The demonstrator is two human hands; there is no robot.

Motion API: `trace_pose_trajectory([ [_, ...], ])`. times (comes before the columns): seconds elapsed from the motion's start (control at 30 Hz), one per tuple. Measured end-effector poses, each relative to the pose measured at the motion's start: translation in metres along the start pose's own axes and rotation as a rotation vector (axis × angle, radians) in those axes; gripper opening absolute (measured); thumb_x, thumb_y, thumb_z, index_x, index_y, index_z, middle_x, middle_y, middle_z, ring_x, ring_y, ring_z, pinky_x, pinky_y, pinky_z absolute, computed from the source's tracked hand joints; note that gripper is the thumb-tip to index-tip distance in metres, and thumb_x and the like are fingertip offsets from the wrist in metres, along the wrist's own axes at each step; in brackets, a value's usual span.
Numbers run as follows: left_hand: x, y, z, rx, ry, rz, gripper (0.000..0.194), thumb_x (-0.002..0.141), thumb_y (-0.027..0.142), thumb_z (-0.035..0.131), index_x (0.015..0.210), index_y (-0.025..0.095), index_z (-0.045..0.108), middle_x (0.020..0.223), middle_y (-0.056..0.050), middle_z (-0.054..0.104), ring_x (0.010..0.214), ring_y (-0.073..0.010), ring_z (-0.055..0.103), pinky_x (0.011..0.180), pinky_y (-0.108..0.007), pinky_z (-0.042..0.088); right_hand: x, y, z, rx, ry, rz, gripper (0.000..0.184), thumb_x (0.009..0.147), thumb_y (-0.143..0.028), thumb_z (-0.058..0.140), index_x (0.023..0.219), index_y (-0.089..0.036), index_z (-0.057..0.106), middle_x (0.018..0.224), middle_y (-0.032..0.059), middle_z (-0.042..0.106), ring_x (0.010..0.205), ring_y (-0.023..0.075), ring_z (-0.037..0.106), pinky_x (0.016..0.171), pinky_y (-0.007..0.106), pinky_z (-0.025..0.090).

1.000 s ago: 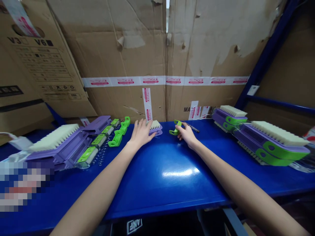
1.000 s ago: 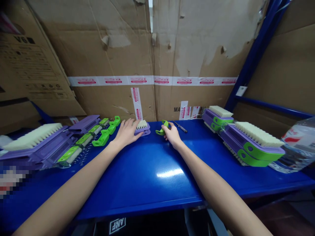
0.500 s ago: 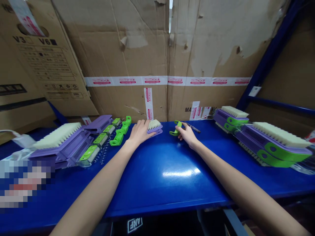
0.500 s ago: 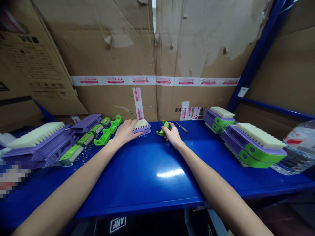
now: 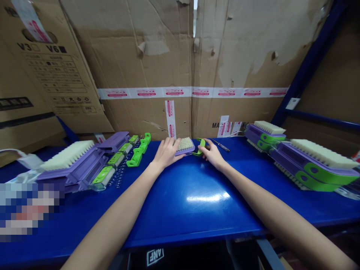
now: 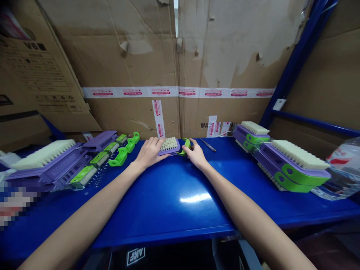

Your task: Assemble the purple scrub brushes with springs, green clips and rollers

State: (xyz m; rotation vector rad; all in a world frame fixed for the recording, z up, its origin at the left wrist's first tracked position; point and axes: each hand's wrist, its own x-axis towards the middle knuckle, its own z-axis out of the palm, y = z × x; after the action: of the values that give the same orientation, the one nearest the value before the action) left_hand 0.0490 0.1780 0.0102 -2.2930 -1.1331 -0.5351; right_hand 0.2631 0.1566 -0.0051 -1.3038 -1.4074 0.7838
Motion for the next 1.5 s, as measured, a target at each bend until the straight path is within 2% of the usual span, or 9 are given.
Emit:
trace_pose_trajectory([
  [0.27,-0.002,0.002,0.008,-0.045,0.166,0.049,0.061,0.085,0.059,0.046,0.126,0.013,0.043,0.102,-0.014,0.058,0.095,-0.0266,0.054,0.078,-0.037,0.045,-0.001,-0.001,0.003,0.041,-0.015,-0.024,0.057,0.081,-0.037,0.058,0.131,-0.013,0.045,0.075,0.0007,0.06,0.048,0.0085,0.051,0.038,0.018,0.039],
  [0.33,-0.003,-0.001,0.011,-0.063,0.212,0.075,0.061,0.085,0.059,0.047,0.124,0.014,0.043,0.101,-0.013,0.058,0.093,-0.0264,0.054,0.077,-0.037,0.046,-0.001,-0.002,0.006,0.121,-0.025,-0.001,0.058,0.082,-0.037,0.059,0.132,-0.014,0.042,0.077,0.002,0.061,0.053,0.0108,0.056,0.038,0.019,0.043],
  [0.47,-0.005,-0.006,0.015,-0.099,0.268,0.126,0.059,0.083,0.057,0.052,0.124,0.016,0.042,0.103,-0.013,0.058,0.093,-0.0266,0.054,0.078,-0.038,0.047,-0.001,-0.001,0.011,0.315,-0.04,0.078,0.061,0.079,-0.033,0.064,0.132,-0.015,0.04,0.085,0.0042,0.064,0.071,0.0151,0.063,0.055,0.027,0.058],
  [0.67,-0.003,-0.001,0.009,-0.125,0.251,0.094,0.064,0.079,0.053,0.059,0.128,0.015,0.039,0.111,-0.015,0.056,0.1,-0.0298,0.053,0.085,-0.044,0.044,-0.001,0.0,0.016,0.379,-0.007,0.034,0.065,0.074,-0.035,0.069,0.13,-0.016,0.043,0.087,0.0054,0.065,0.074,0.0183,0.065,0.064,0.035,0.061],
  [0.87,0.003,0.015,-0.004,-0.101,0.214,0.039,0.085,0.069,0.059,0.067,0.132,0.011,0.038,0.122,-0.018,0.054,0.111,-0.0332,0.05,0.104,-0.05,0.029,-0.004,0.0,0.022,0.319,0.003,-0.101,0.069,0.071,-0.041,0.069,0.13,-0.018,0.044,0.093,0.0074,0.066,0.079,0.0224,0.066,0.065,0.038,0.06],
  [1.0,0.004,0.018,-0.005,-0.11,0.179,-0.033,0.086,0.07,0.061,0.064,0.133,0.01,0.038,0.117,-0.018,0.057,0.105,-0.0326,0.053,0.096,-0.047,0.035,-0.006,0.002,0.024,0.228,-0.003,-0.173,0.069,0.072,-0.044,0.068,0.131,-0.019,0.044,0.097,0.0087,0.067,0.079,0.0222,0.067,0.065,0.036,0.06],
  [1.13,0.004,0.018,-0.003,-0.116,0.179,-0.066,0.08,0.071,0.054,0.064,0.132,0.01,0.04,0.116,-0.016,0.057,0.103,-0.0321,0.052,0.087,-0.044,0.038,-0.009,0.001,0.024,0.142,0.021,-0.247,0.068,0.073,-0.044,0.068,0.132,-0.016,0.045,0.102,0.0108,0.067,0.086,0.0226,0.067,0.075,0.038,0.058],
  [1.33,0.002,0.017,0.002,-0.132,0.205,-0.052,0.059,0.068,0.038,0.065,0.12,0.013,0.049,0.112,-0.014,0.058,0.101,-0.03,0.051,0.087,-0.041,0.039,-0.011,-0.001,0.023,0.033,0.034,-0.326,0.061,0.074,-0.037,0.067,0.129,-0.018,0.048,0.105,0.0099,0.069,0.096,0.0233,0.066,0.087,0.041,0.053],
  [1.5,0.002,0.016,0.005,-0.129,0.213,-0.045,0.056,0.065,0.032,0.066,0.115,0.013,0.05,0.111,-0.015,0.057,0.101,-0.0303,0.051,0.086,-0.041,0.04,-0.011,0.0,0.022,-0.007,0.005,-0.342,0.063,0.074,-0.034,0.068,0.131,-0.018,0.047,0.109,0.0099,0.068,0.101,0.0231,0.065,0.092,0.039,0.051],
])
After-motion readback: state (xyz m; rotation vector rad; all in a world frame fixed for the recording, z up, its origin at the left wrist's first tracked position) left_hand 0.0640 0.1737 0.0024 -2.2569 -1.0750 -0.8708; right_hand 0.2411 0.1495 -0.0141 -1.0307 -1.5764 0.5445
